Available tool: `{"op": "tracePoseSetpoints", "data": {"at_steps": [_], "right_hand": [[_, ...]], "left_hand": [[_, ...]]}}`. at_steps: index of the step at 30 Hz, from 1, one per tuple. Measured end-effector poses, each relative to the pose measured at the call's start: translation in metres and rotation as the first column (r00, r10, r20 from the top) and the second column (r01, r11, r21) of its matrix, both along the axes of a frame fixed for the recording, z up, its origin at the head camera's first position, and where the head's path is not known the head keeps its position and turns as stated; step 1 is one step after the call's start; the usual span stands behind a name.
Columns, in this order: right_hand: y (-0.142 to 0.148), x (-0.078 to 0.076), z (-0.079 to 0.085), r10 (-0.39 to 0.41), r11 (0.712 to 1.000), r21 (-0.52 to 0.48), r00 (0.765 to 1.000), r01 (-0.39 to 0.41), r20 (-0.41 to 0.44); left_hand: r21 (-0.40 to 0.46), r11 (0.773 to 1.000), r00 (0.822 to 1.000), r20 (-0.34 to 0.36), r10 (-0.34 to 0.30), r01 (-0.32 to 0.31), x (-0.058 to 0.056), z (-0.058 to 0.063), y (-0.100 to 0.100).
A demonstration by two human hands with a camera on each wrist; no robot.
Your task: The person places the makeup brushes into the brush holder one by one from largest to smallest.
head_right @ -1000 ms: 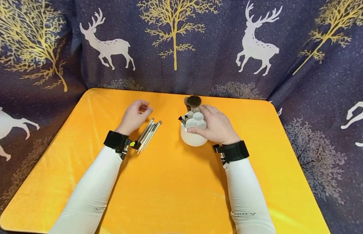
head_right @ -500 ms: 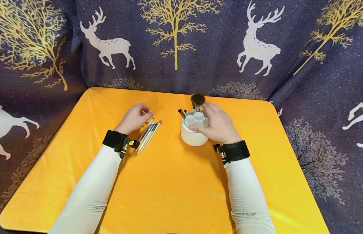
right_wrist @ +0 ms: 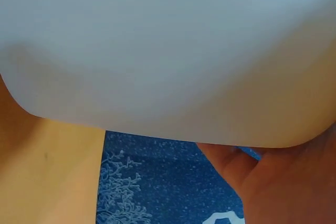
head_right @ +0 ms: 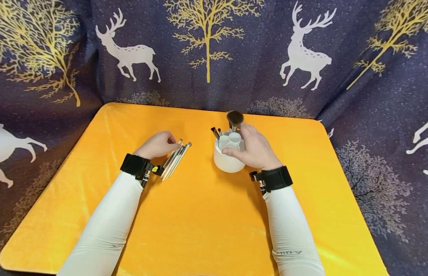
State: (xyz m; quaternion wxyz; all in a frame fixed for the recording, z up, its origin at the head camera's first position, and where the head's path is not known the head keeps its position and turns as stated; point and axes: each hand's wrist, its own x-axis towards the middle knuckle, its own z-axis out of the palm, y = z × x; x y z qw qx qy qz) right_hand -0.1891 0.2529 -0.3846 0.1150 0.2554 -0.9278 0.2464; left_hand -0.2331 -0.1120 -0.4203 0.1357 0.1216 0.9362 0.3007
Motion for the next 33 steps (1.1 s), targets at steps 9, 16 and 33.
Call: {"op": "tracePoseSetpoints", "data": {"at_steps": [9, 16, 33], "right_hand": [[0.001, 0.001, 0.003, -0.009, 0.998, 0.065, 1.0, 0.009, 0.007], [0.003, 0.005, 0.009, -0.052, 0.996, 0.072, 0.999, 0.052, -0.002], [0.002, 0.001, -0.002, -0.077, 0.997, 0.021, 0.986, 0.075, 0.146]], "left_hand": [[-0.006, 0.999, 0.999, 0.013, -0.036, 0.036, 0.0, -0.002, -0.001], [-0.011, 0.999, 0.998, 0.03, -0.049, 0.049, -0.002, -0.003, -0.003], [-0.034, 0.998, 0.998, 0.03, -0.06, 0.061, 0.003, 0.0, -0.002]]}}
